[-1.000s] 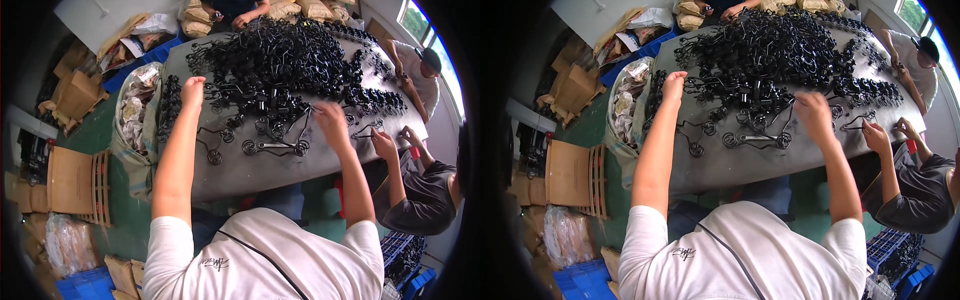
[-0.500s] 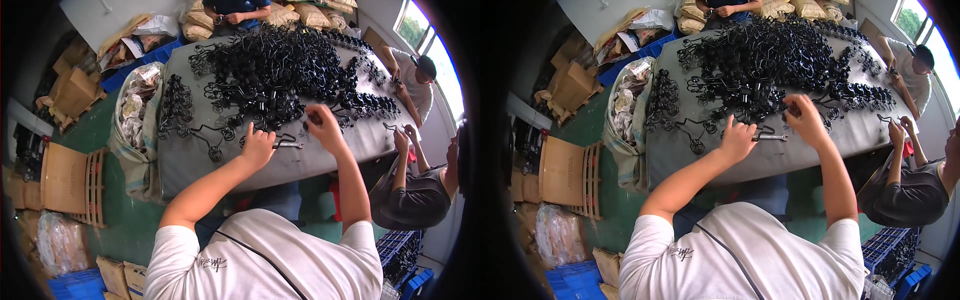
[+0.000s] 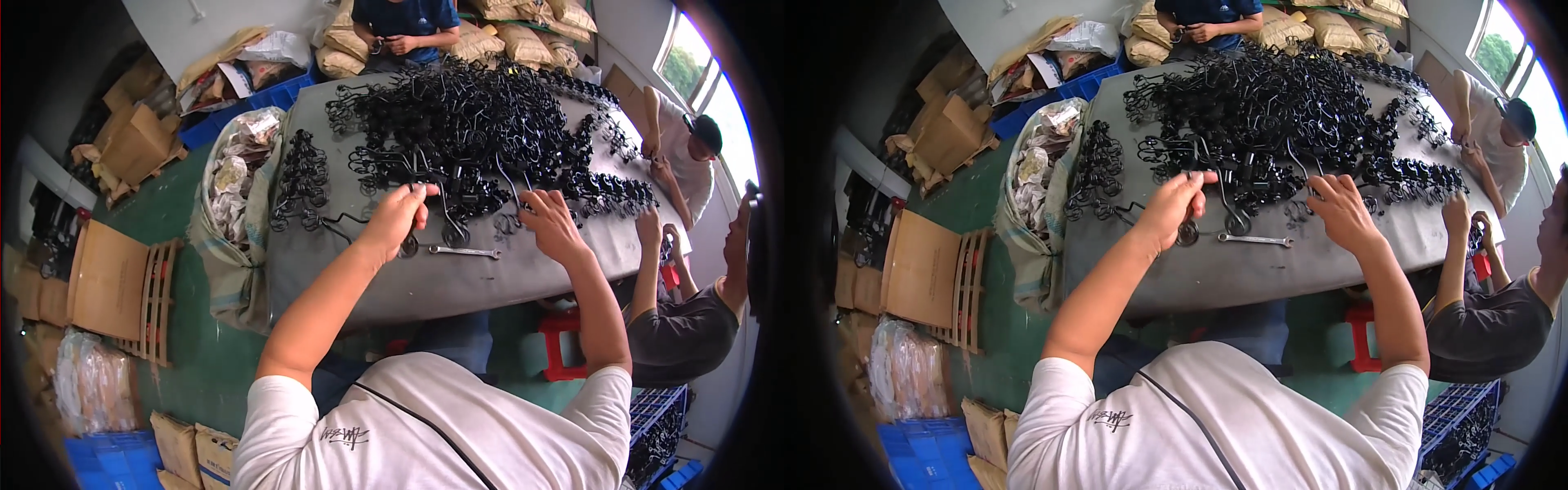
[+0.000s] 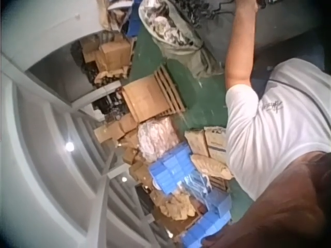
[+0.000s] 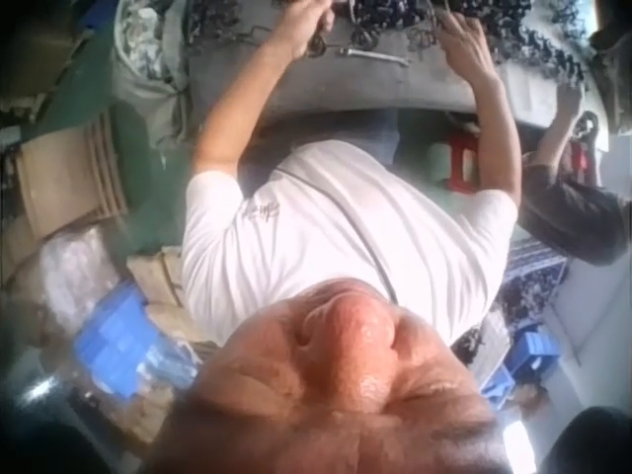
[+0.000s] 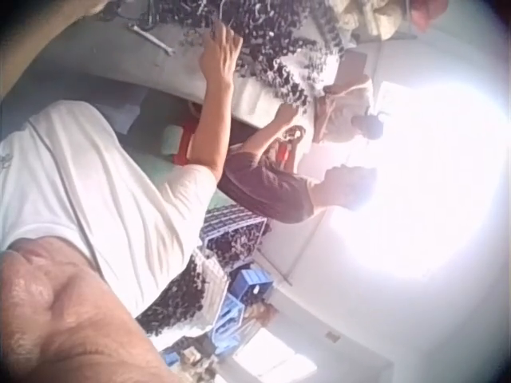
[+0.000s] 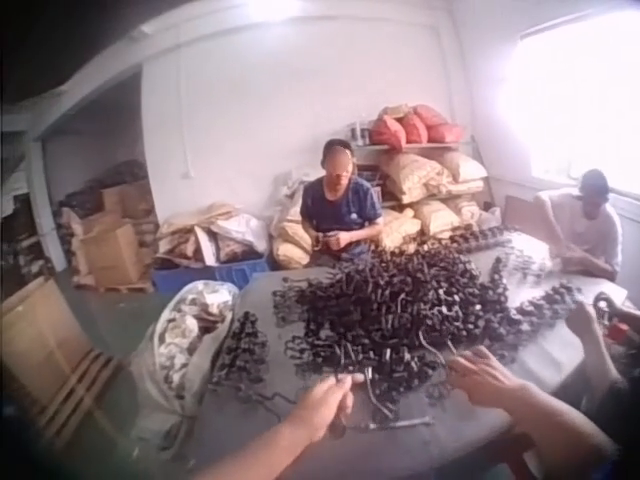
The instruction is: Assembling small black metal wire components by hand at a workshop table.
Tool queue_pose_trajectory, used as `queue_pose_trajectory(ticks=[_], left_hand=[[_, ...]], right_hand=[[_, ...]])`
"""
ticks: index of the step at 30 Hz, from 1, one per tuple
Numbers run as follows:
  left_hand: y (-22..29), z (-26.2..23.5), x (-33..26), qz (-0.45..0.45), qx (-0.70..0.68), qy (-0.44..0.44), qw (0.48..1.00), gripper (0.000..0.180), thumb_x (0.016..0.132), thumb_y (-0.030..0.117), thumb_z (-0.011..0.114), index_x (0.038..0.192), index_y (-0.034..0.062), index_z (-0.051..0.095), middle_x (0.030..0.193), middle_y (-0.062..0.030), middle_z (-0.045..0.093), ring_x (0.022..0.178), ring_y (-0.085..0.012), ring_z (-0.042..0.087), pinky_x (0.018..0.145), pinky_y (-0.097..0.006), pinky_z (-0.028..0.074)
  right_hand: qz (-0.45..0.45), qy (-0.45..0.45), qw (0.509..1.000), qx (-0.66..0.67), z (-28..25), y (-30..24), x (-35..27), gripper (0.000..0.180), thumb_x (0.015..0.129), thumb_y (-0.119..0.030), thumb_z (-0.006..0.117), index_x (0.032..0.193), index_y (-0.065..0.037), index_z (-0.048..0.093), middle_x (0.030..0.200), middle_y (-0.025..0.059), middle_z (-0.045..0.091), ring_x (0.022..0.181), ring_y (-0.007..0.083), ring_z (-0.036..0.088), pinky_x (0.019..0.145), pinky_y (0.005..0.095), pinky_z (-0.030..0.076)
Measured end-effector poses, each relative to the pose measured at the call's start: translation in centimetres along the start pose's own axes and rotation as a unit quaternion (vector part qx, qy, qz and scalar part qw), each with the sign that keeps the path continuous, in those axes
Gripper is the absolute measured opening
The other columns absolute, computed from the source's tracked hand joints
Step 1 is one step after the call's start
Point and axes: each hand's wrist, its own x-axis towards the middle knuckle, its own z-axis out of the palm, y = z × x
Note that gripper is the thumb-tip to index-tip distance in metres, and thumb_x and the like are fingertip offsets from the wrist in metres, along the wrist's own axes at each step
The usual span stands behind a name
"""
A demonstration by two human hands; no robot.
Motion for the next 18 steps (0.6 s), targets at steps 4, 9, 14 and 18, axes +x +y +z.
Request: queue_pose_trajectory(ticks=[4,9,14,18], left_hand=[[-2.6,2.0,-0.1,-0.159,-0.085,-0.026,0.983,0.028,0.105,0.026,0.047,0.118,0.0046,0.060,0.070,0.0042,0.050,0.063,-0.0075,0.048,0.058,-0.022,0.043],[-11.1,1.2,2.3,-0.163,0.108,-0.057,0.979,0.034,0.100,0.036,0.056,0.106,0.0024,0.058,0.082,-0.0034,0.065,0.068,-0.0125,0.059,0.060,-0.028,0.048],[-10.1,2.4,-2.6,0.032,0.396,0.066,0.915,0.044,0.093,0.027,0.065,0.123,-0.0022,0.054,0.099,-0.0179,0.066,0.091,-0.0360,0.065,0.083,-0.044,0.052],[-6.7,-1.4,-6.5,0.290,0.521,0.125,0.793,0.045,0.081,0.022,0.074,0.119,0.0063,0.058,0.119,-0.0122,0.059,0.113,-0.0292,0.056,0.096,-0.043,0.045]], right_hand=[[-0.012,-0.073,0.987,-0.143,-0.1,-0.6,1.5,0.014,0.072,-0.012,0.064,0.084,-0.010,0.071,0.109,0.0041,0.056,0.108,0.0212,0.051,0.095,0.0349,0.037],[-0.217,-0.172,0.913,-0.298,5.2,-2.9,2.9,0.015,0.076,-0.020,0.062,0.078,-0.015,0.076,0.103,0.0017,0.061,0.112,0.0224,0.051,0.111,0.0452,0.031],[-0.194,-0.254,0.939,-0.127,4.7,-3.3,1.0,0.014,0.076,-0.017,0.063,0.077,-0.017,0.077,0.106,-0.0003,0.067,0.122,0.0263,0.051,0.121,0.0518,0.018],[0.001,-0.108,0.980,0.167,4.2,-5.1,0.5,0.027,0.068,-0.011,0.068,0.095,-0.011,0.074,0.110,0.0043,0.068,0.127,0.0258,0.051,0.119,0.0475,0.025]])
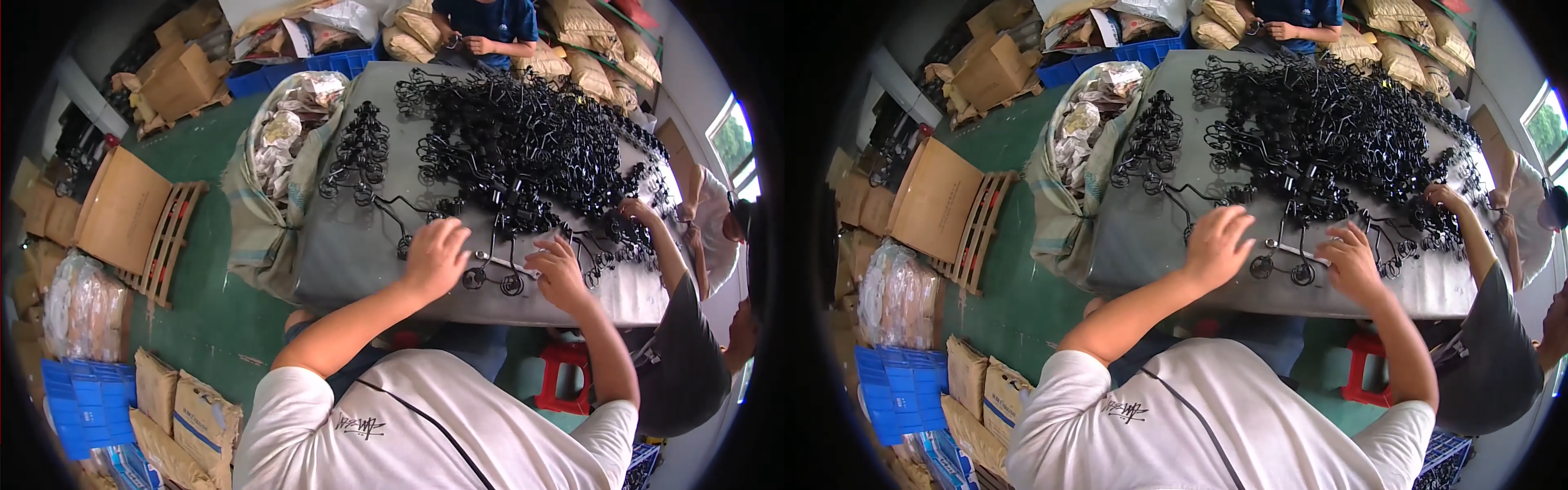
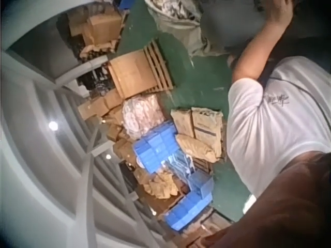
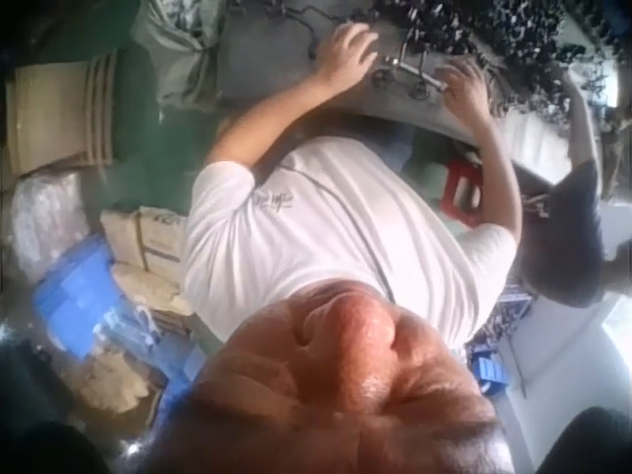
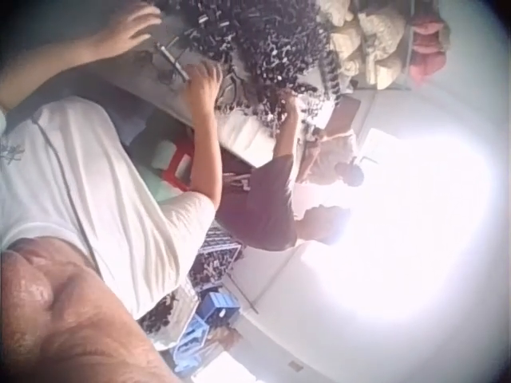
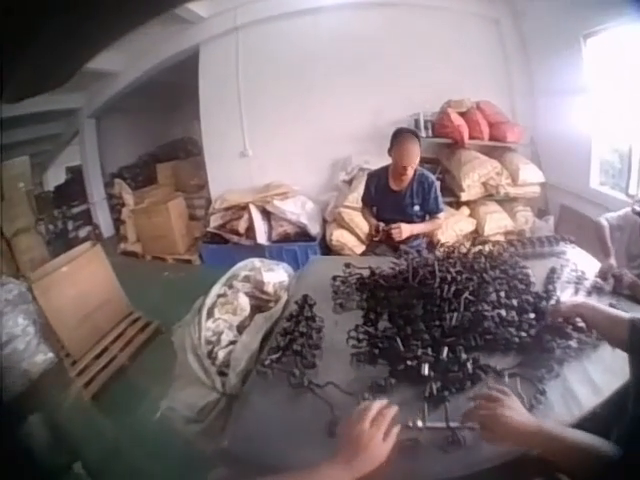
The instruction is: Assembling small black metal wire components by hand at a workshop table.
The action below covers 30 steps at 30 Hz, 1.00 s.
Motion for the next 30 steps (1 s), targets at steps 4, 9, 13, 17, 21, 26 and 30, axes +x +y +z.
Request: queue_pose_trajectory(ticks=[4,9,13,17,21,26,30], left_hand=[[-3.9,-2.0,-1.3,-0.040,0.224,-0.007,0.974,0.040,0.075,0.021,0.077,0.108,0.0060,0.061,0.121,-0.0130,0.055,0.122,-0.0323,0.047,0.099,-0.050,0.041],[-6.9,-3.0,-3.1,-0.020,0.069,-0.084,0.994,0.020,0.080,0.010,0.069,0.099,0.0034,0.065,0.097,-0.0133,0.064,0.113,-0.0339,0.055,0.096,-0.042,0.047],[-6.9,-5.2,-4.6,0.040,0.023,-0.113,0.992,0.012,0.082,0.003,0.064,0.093,0.0025,0.067,0.098,-0.0113,0.066,0.114,-0.0324,0.058,0.096,-0.043,0.048],[-6.9,-5.6,-4.7,0.038,0.020,-0.093,0.995,0.013,0.082,0.001,0.062,0.094,0.0018,0.067,0.099,-0.0103,0.067,0.116,-0.0325,0.058,0.098,-0.043,0.048],[-6.6,-5.3,-4.9,0.043,0.032,-0.064,0.997,0.019,0.076,-0.001,0.065,0.094,0.0032,0.067,0.101,-0.0099,0.066,0.115,-0.0324,0.058,0.096,-0.043,0.049],[-5.5,-6.9,-6.0,-0.065,0.051,0.005,0.997,0.044,0.081,0.010,0.073,0.123,0.0099,0.060,0.135,-0.0170,0.050,0.122,-0.0348,0.053,0.100,-0.043,0.046],[-5.8,-6.7,-6.5,-0.176,-0.029,-0.089,0.980,0.046,0.087,0.017,0.071,0.130,0.0097,0.056,0.139,-0.0179,0.047,0.114,-0.0353,0.059,0.093,-0.042,0.051]], right_hand=[[0.180,0.101,0.953,0.220,3.5,-5.5,-0.3,0.064,0.078,-0.010,0.071,0.139,-0.012,0.051,0.117,0.0140,0.062,0.115,0.0318,0.057,0.101,0.0429,0.045],[0.197,0.123,0.941,0.248,7.0,-6.0,-0.6,0.060,0.081,0.004,0.063,0.138,-0.010,0.052,0.105,0.0115,0.058,0.099,0.0257,0.058,0.088,0.0348,0.048],[0.197,0.249,0.913,0.255,5.6,-5.8,0.4,0.048,0.081,0.009,0.059,0.126,-0.007,0.062,0.096,0.0075,0.056,0.091,0.0210,0.057,0.083,0.0295,0.046],[0.207,0.291,0.914,0.194,3.2,-3.0,4.8,0.044,0.082,0.005,0.058,0.124,-0.007,0.063,0.094,0.0078,0.059,0.089,0.0201,0.058,0.084,0.0301,0.046],[0.286,0.304,0.892,0.176,4.8,2.8,7.5,0.046,0.079,0.002,0.057,0.123,-0.007,0.062,0.102,0.0107,0.062,0.095,0.0256,0.061,0.086,0.0348,0.048],[0.180,0.336,0.924,0.024,6.2,-1.2,9.8,0.061,0.074,0.004,0.055,0.132,-0.014,0.059,0.136,0.0129,0.050,0.129,0.0326,0.046,0.107,0.0469,0.037],[0.038,0.192,0.980,-0.039,8.9,-6.5,13.7,0.064,0.078,-0.009,0.065,0.140,-0.012,0.051,0.138,0.0116,0.050,0.134,0.0299,0.041,0.110,0.0443,0.035]])
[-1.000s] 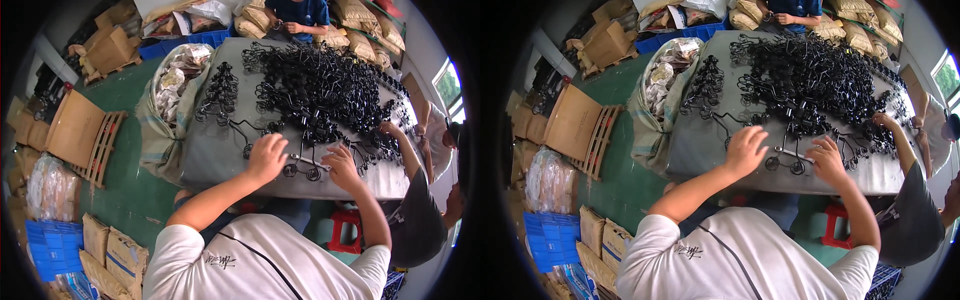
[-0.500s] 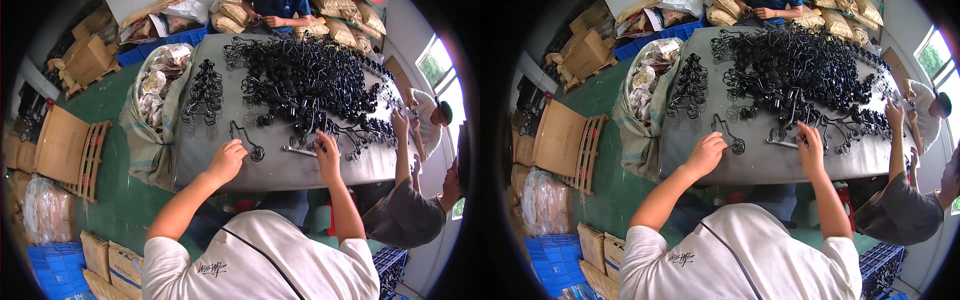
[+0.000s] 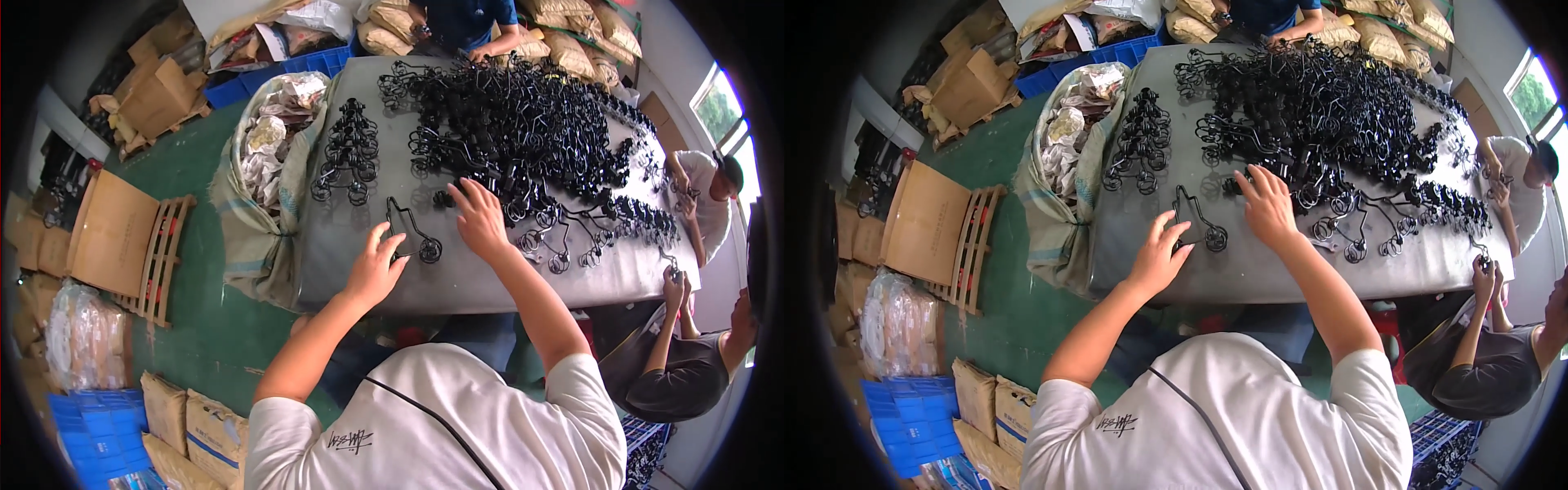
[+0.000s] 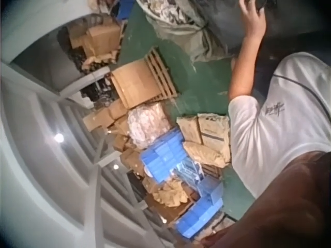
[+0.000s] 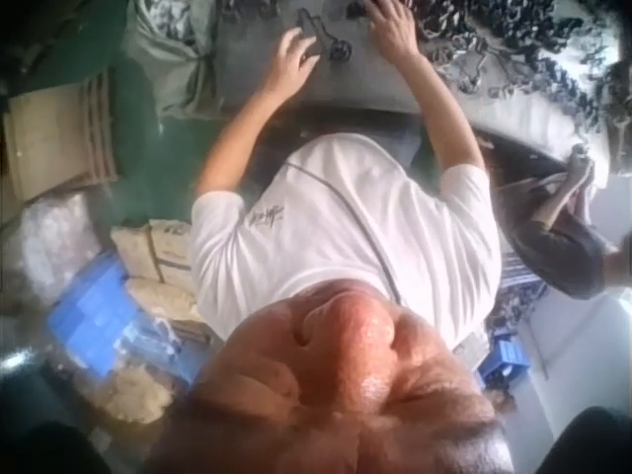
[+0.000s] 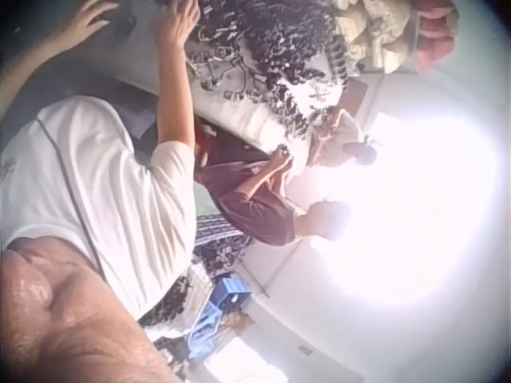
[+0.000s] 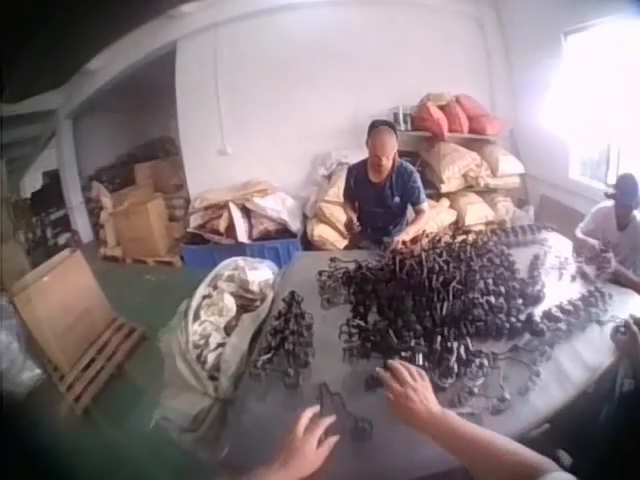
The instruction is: Assembling small black metal wire components by hand at a workshop table.
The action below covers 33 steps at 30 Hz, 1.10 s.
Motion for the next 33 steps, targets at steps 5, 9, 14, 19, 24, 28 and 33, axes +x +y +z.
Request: queue_pose_trajectory(ticks=[5,9,14,19,24,28,33], left_hand=[[-0.9,0.0,0.9,0.017,0.051,-0.012,0.999,0.047,0.090,0.017,0.068,0.134,0.0091,0.053,0.145,-0.0178,0.044,0.105,-0.0360,0.064,0.088,-0.043,0.054],[-1.3,-0.3,2.0,0.015,0.033,-0.038,0.999,0.049,0.090,0.014,0.066,0.137,0.0062,0.052,0.145,-0.0200,0.045,0.113,-0.0395,0.061,0.093,-0.043,0.052],[-2.7,1.1,3.3,0.029,0.054,-0.003,0.998,0.051,0.090,0.013,0.065,0.138,0.0050,0.051,0.138,-0.0219,0.052,0.116,-0.0409,0.058,0.096,-0.044,0.051],[-3.4,2.1,7.2,-0.001,0.112,0.066,0.992,0.051,0.089,0.015,0.067,0.137,0.0056,0.052,0.138,-0.0237,0.051,0.124,-0.0407,0.052,0.104,-0.044,0.045],[2.0,1.6,4.9,0.165,0.086,0.142,0.972,0.056,0.079,0.006,0.067,0.133,0.0104,0.055,0.135,-0.0170,0.052,0.124,-0.0364,0.051,0.106,-0.043,0.043],[4.0,1.8,0.9,0.196,0.035,-0.031,0.980,0.058,0.076,0.005,0.066,0.132,0.0134,0.056,0.129,-0.0110,0.055,0.116,-0.0316,0.056,0.101,-0.043,0.046],[3.0,4.4,1.1,0.164,0.026,-0.095,0.981,0.052,0.078,0.003,0.069,0.128,0.0150,0.058,0.115,-0.0099,0.061,0.107,-0.0320,0.059,0.094,-0.042,0.050]], right_hand=[[-0.039,-0.040,0.996,-0.072,3.5,1.9,2.9,0.050,0.078,-0.016,0.064,0.127,-0.006,0.057,0.111,0.0073,0.063,0.115,0.0266,0.053,0.099,0.0421,0.041],[0.094,-0.032,0.995,0.013,0.3,0.3,2.0,0.042,0.076,-0.027,0.065,0.113,-0.007,0.064,0.093,0.0094,0.067,0.098,0.0278,0.060,0.091,0.0407,0.044],[0.198,-0.279,0.917,0.205,-4.4,-1.2,-2.4,0.033,0.078,-0.026,0.063,0.105,-0.009,0.073,0.104,0.0139,0.069,0.104,0.0311,0.063,0.089,0.0403,0.050],[0.227,-0.347,0.836,0.360,-1.7,-2.6,-4.1,0.033,0.081,-0.022,0.065,0.110,-0.006,0.072,0.106,0.0183,0.065,0.096,0.0270,0.063,0.087,0.0320,0.050],[0.234,-0.065,0.881,0.407,-2.5,-3.9,-6.9,0.028,0.088,-0.018,0.064,0.114,-0.005,0.065,0.087,0.0138,0.059,0.082,0.0245,0.061,0.080,0.0358,0.050],[0.161,-0.059,0.958,0.229,-1.8,-5.3,-10.4,0.019,0.089,-0.021,0.067,0.090,-0.004,0.057,0.087,0.0105,0.058,0.084,0.0301,0.060,0.070,0.0427,0.046],[0.084,-0.027,0.986,0.139,-0.6,-6.0,-10.6,0.016,0.092,-0.018,0.063,0.087,-0.005,0.054,0.082,0.0122,0.055,0.077,0.0326,0.058,0.069,0.0445,0.043]])
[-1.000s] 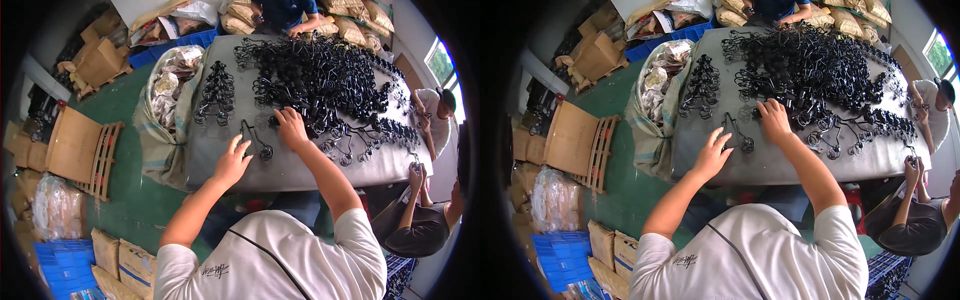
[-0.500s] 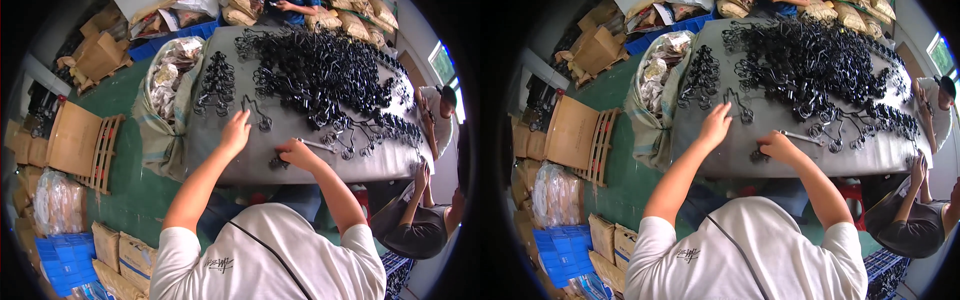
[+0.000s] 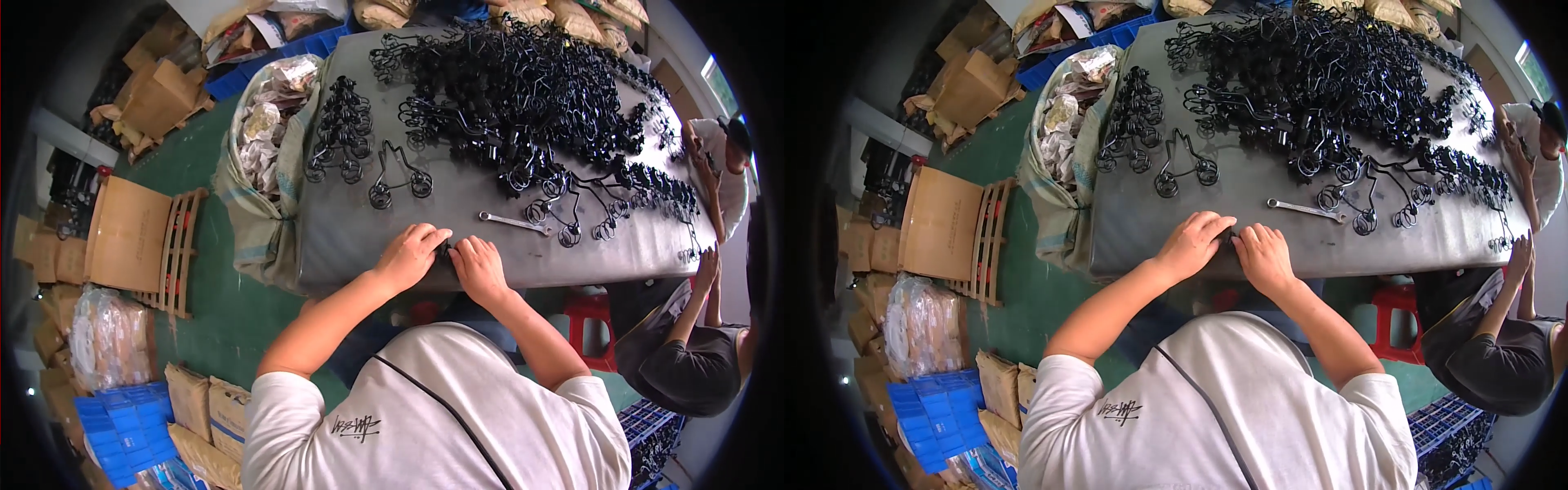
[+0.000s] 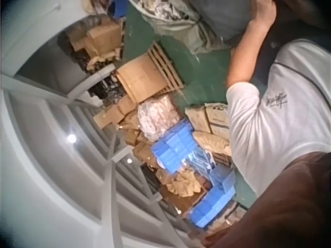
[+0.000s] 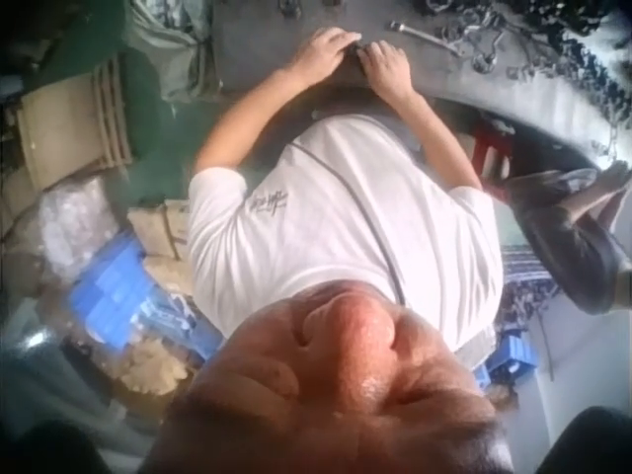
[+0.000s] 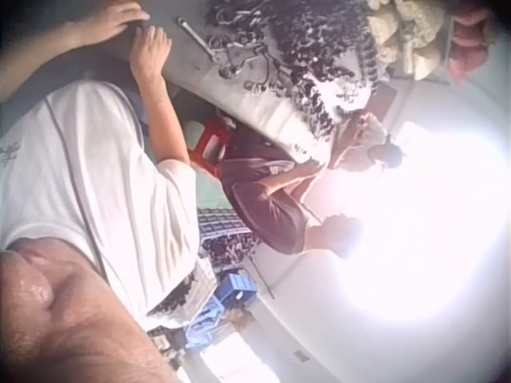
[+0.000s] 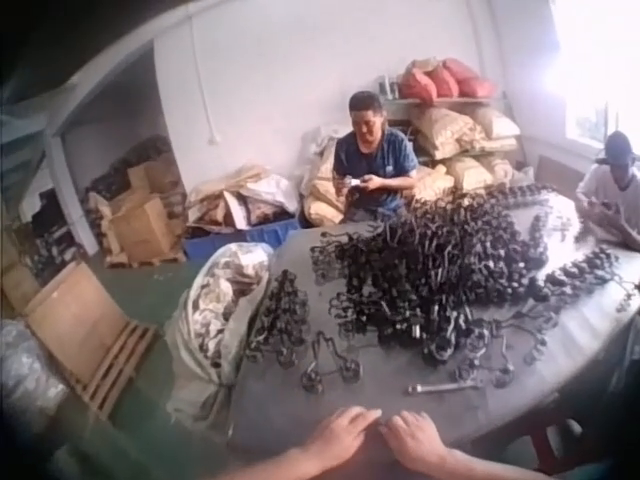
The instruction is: Assembling small black metal wire components by hand at a workshop table.
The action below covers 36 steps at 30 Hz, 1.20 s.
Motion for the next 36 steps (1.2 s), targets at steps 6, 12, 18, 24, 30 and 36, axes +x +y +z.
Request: queue_pose_trajectory(ticks=[6,12,18,24,30,36], left_hand=[[0.6,0.0,0.4,-0.086,-0.071,0.051,0.992,0.046,0.080,0.005,0.071,0.124,0.0127,0.058,0.109,-0.0109,0.065,0.099,-0.0321,0.064,0.090,-0.042,0.051],[0.8,-0.5,0.6,-0.055,-0.022,0.073,0.996,0.045,0.079,0.006,0.072,0.122,0.0093,0.059,0.105,-0.0112,0.068,0.096,-0.0321,0.066,0.083,-0.040,0.053],[0.2,-0.3,0.4,-0.098,-0.122,0.040,0.987,0.042,0.078,0.009,0.075,0.118,0.0093,0.061,0.103,-0.0122,0.070,0.093,-0.0327,0.067,0.082,-0.042,0.053],[0.2,-0.7,0.8,-0.119,-0.163,0.009,0.979,0.040,0.078,0.012,0.075,0.116,0.0100,0.062,0.101,-0.0118,0.071,0.092,-0.0318,0.068,0.081,-0.042,0.052],[0.0,0.5,1.3,-0.077,-0.049,0.053,0.994,0.041,0.077,0.013,0.075,0.116,0.0111,0.063,0.097,-0.0097,0.071,0.089,-0.0299,0.068,0.079,-0.043,0.050],[0.0,0.6,1.7,-0.066,-0.017,0.052,0.996,0.040,0.077,0.013,0.074,0.115,0.0109,0.062,0.095,-0.0082,0.071,0.091,-0.0288,0.067,0.079,-0.044,0.049]], right_hand=[[0.088,-0.019,0.978,0.190,-0.7,0.8,1.0,0.018,0.095,-0.020,0.061,0.093,-0.003,0.055,0.086,0.0156,0.059,0.081,0.0380,0.058,0.071,0.0456,0.047],[0.073,-0.060,0.966,0.239,-1.6,1.2,2.1,0.017,0.095,-0.017,0.061,0.095,-0.001,0.056,0.087,0.0171,0.058,0.083,0.0388,0.057,0.074,0.0445,0.047],[-0.019,-0.069,0.980,0.186,-2.3,1.2,2.0,0.015,0.091,-0.010,0.064,0.101,-0.001,0.057,0.089,0.0164,0.057,0.085,0.0385,0.058,0.074,0.0442,0.048],[-0.072,-0.045,0.983,0.163,-3.7,0.8,2.1,0.018,0.090,-0.006,0.062,0.106,-0.002,0.056,0.093,0.0157,0.057,0.085,0.0380,0.059,0.075,0.0444,0.049],[0.052,-0.055,0.978,0.196,-1.9,1.7,1.4,0.021,0.089,-0.008,0.063,0.108,-0.002,0.057,0.097,0.0156,0.060,0.083,0.0366,0.061,0.077,0.0431,0.050],[0.148,-0.051,0.953,0.259,-2.3,1.7,2.0,0.018,0.090,-0.008,0.063,0.106,-0.001,0.057,0.099,0.0174,0.061,0.087,0.0375,0.062,0.077,0.0425,0.051]])
